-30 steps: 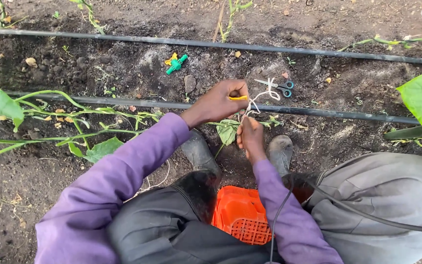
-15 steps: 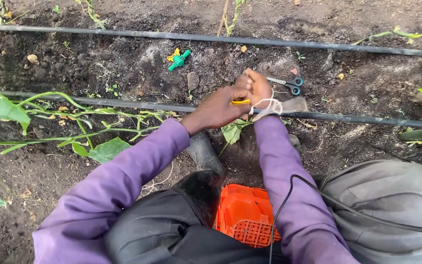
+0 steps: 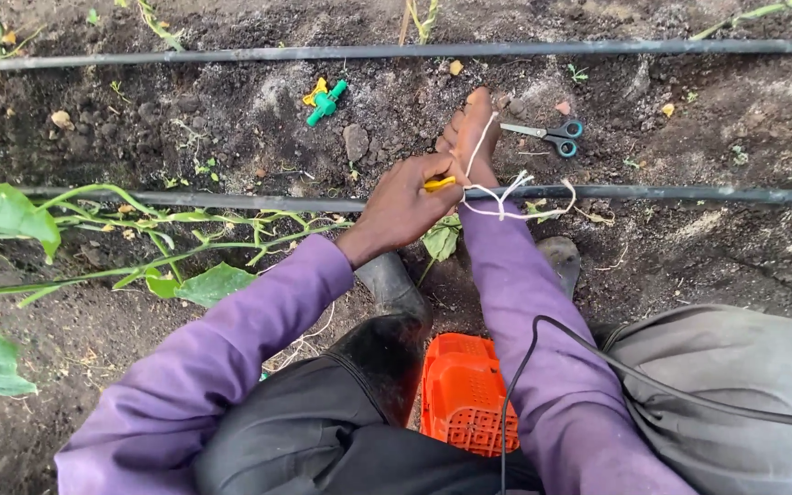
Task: Installing and securing irrigation valves to a main pipe using string
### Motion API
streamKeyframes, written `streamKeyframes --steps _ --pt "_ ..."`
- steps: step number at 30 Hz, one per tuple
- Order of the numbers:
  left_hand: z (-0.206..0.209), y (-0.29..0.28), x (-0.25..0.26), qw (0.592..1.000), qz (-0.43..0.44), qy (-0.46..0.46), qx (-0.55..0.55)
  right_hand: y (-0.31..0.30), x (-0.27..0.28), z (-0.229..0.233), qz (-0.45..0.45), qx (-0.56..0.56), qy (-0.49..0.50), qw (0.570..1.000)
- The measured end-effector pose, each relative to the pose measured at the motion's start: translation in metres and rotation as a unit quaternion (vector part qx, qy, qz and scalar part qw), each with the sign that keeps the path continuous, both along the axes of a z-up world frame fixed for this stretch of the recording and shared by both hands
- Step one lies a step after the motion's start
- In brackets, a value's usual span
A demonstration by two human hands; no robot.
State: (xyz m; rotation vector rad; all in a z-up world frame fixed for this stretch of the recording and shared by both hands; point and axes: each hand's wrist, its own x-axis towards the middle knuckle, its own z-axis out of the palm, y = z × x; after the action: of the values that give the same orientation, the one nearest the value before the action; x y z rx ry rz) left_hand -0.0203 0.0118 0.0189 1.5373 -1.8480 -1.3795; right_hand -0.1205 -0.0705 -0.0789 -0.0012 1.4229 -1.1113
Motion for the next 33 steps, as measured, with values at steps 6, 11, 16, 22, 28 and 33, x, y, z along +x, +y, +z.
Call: streamKeyframes --steps 6,11,16,22,28,33 --pt "-0.002 0.001 -0.001 1.0 0.009 0.01 0.005 -0.002 0.003 -0.012 -0.006 0.002 0.006 1.0" --pt "0.001 0.001 -0.003 0.999 0.019 0.008 0.033 -0.004 0.004 -0.019 -0.012 0.004 0.011 1.0" --pt "-0.004 0.002 -0.003 0.999 0.019 0.018 0.035 -0.007 0.005 -0.017 -0.031 0.001 0.013 0.999" --pt "0.005 0.002 -0.006 0.999 0.021 -0.007 0.049 -0.011 0.005 -0.031 -0.06 0.015 -0.001 0.998" --pt "0.013 -0.002 -0.001 0.996 -0.001 0.021 0.082 -0.023 0.003 -0.02 -0.007 -0.025 -0.053 0.998" --pt "0.046 -0.008 -0.001 0.981 0.011 -0.01 0.192 -0.031 -0.009 0.015 0.155 -0.238 -0.19 0.94"
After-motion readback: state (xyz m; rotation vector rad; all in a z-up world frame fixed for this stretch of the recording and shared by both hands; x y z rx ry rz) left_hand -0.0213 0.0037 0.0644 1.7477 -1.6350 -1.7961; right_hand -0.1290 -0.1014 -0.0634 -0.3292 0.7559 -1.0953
